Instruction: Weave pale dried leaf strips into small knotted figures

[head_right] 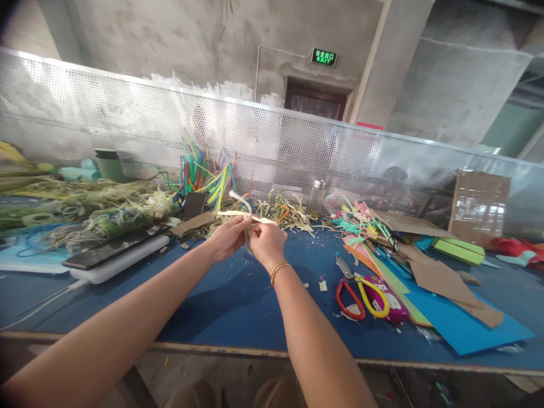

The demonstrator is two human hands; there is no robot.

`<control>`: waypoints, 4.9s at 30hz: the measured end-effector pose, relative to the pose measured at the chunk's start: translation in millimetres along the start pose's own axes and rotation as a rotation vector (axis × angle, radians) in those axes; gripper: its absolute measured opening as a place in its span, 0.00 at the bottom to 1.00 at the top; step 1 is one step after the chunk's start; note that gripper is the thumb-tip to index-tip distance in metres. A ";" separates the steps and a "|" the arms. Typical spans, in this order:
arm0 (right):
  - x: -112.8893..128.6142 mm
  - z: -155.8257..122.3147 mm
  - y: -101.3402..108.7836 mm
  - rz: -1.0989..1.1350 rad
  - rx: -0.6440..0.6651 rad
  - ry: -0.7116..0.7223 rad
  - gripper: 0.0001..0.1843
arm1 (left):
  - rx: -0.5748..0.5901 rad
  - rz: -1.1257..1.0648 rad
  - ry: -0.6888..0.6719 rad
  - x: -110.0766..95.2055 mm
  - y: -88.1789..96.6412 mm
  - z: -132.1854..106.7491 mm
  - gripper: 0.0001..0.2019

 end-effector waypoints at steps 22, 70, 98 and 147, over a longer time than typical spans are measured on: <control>7.4 -2.6 -8.6 -0.056 0.160 0.092 0.06 | 0.013 -0.004 0.027 0.3 -0.4 -0.3 0.09; -12.1 3.8 21.0 -0.036 -0.160 -0.042 0.17 | -0.301 0.238 -0.131 -13.0 13.7 -4.0 0.14; 22.4 -4.9 41.6 -0.219 -0.319 0.322 0.12 | -0.354 1.051 -0.264 -19.8 8.5 -7.4 0.11; 26.8 -6.9 24.7 -0.254 -0.084 0.273 0.12 | 0.035 -0.170 0.037 -1.7 -7.1 -2.3 0.10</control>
Point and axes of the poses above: each hand's wrist, its own z-axis towards the middle knuckle, its own y-axis out of the back of the hand, x = y × z, the point moved 7 cm from there along z, towards the middle knuckle, and after that the axes turned 10 degrees about y, right-handed, at the moved point
